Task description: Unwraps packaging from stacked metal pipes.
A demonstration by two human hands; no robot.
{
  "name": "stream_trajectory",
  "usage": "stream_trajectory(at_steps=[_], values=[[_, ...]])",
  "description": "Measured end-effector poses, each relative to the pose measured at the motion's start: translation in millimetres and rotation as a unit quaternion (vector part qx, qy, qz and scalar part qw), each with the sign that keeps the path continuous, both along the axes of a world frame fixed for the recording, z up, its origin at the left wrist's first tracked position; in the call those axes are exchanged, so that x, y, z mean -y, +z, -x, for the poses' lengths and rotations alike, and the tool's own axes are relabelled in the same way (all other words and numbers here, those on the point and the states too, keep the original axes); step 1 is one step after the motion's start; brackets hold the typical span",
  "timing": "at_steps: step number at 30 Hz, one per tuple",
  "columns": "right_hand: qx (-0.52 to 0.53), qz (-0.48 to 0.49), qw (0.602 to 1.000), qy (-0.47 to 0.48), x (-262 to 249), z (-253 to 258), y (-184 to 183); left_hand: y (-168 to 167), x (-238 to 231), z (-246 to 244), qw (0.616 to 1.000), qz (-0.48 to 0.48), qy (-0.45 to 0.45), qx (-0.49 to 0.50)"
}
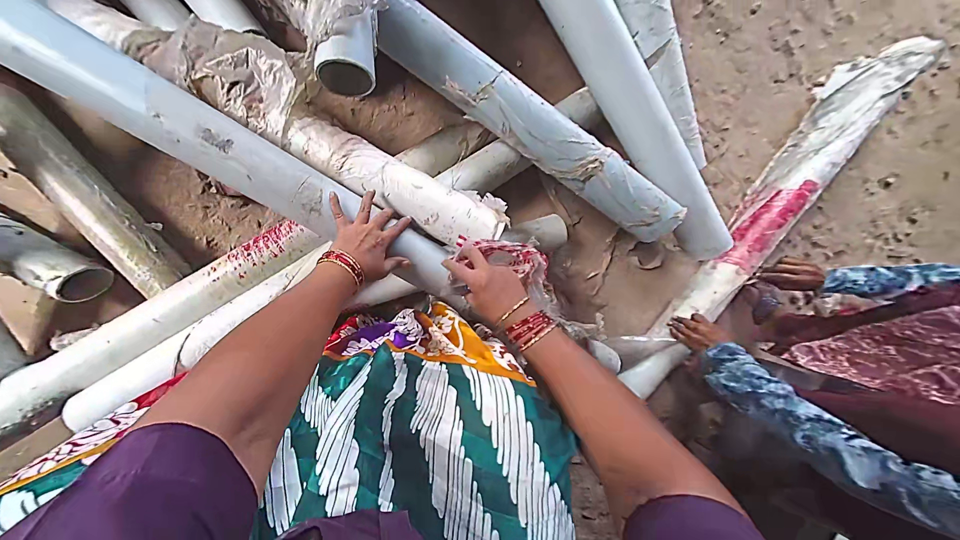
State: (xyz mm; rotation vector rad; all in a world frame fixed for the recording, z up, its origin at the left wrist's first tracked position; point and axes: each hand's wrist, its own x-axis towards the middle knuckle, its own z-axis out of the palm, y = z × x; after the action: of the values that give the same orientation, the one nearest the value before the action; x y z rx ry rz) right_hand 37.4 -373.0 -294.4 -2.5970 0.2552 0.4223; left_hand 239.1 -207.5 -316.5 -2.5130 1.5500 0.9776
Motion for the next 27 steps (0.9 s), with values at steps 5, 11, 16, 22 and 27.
stream_trajectory(at_steps=[5, 11, 16, 22, 27], values=[[-0.159, 0.044, 0.985, 0.056, 1, -35, -9, 0, 4, -5, 0.999, -0.046, -0.015, 0.019], [-0.213, 0.095, 0.957, 0.170, -8, -38, 1, 10, 17, 1, 0.994, -0.110, -0.004, 0.021], [-0.221, 0.082, 0.965, 0.112, -8, -26, 24, 13, 14, -2, 0.992, -0.119, 0.051, -0.003], [-0.032, 0.048, 0.994, 0.096, 12, 1, 56, 13, -8, -21, 0.991, -0.075, 0.103, -0.045], [0.094, -0.022, 0.993, 0.075, 36, 24, 105, 13, -18, -26, 0.990, -0.040, 0.120, -0.063]])
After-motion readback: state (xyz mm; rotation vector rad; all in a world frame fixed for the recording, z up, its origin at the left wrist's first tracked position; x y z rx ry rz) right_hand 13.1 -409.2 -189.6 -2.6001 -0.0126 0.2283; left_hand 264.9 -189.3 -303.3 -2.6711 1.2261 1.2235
